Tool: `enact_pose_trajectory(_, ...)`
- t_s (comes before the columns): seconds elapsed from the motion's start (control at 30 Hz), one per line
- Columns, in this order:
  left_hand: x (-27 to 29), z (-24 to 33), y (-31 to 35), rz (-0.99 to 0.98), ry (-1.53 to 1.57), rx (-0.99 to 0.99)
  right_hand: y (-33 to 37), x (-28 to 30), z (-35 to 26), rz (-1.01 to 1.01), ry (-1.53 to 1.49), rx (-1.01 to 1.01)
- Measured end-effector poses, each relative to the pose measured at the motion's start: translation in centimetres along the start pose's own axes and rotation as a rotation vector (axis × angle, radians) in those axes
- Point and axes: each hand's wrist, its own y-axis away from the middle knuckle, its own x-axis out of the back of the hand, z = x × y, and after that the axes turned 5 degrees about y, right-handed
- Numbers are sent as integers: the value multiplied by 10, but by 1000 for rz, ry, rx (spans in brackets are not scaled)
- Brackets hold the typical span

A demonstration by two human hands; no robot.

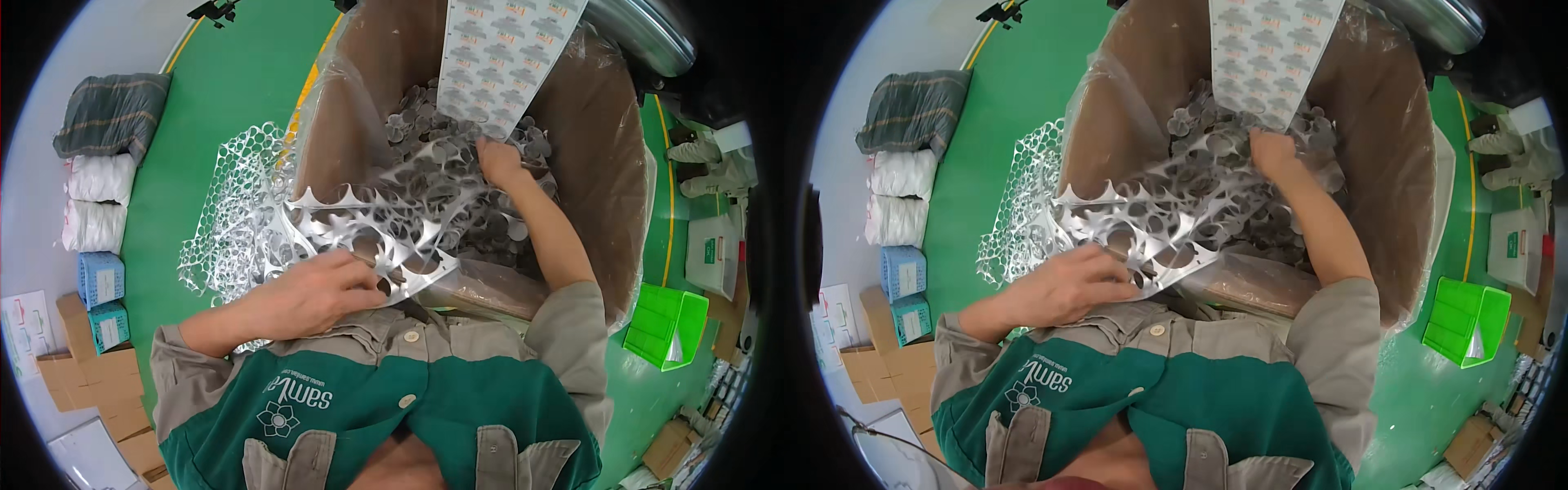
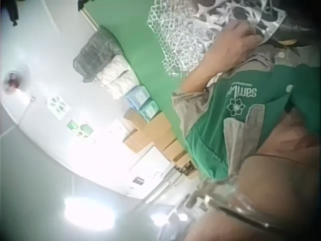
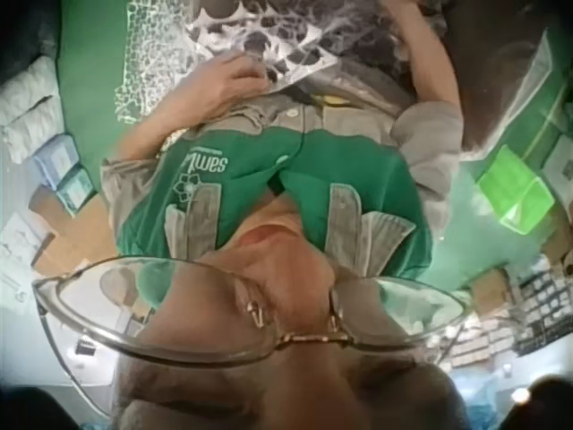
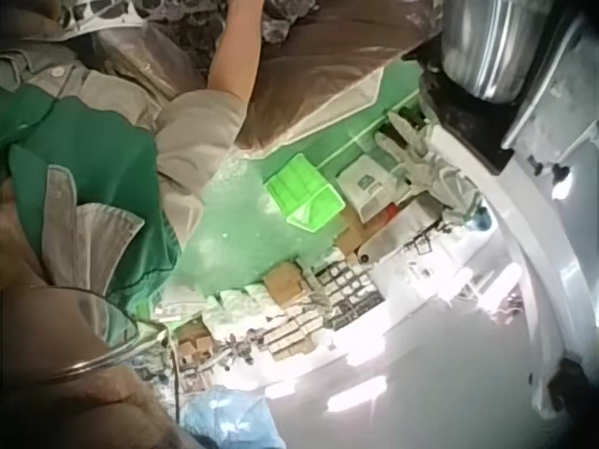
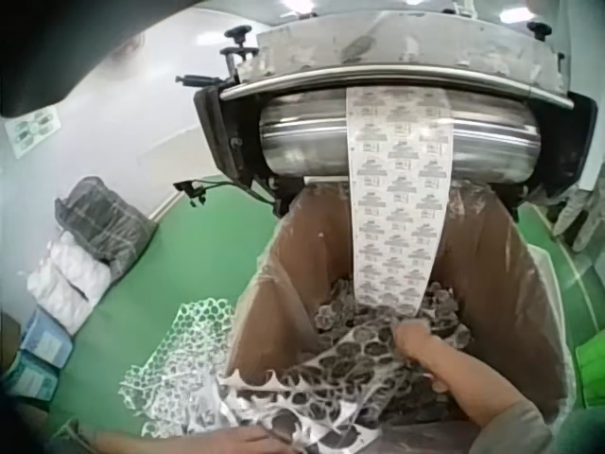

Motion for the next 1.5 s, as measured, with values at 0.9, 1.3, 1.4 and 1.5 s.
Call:
enact_pose_trajectory(0.9,55,-37,-24,414,-233,197,23,110,57,349,-495,176)
enact_pose_trajectory(1.3,88,1,18,334,-277,184,1,14,25,-118,-349,-58)
enact_pose_trajectory(1.4,87,-28,39,534,16,381,-2,-23,67,-22,-192,-46)
enact_pose_trajectory(1.5,85,-56,50,713,393,458,7,19,65,-2,-107,80)
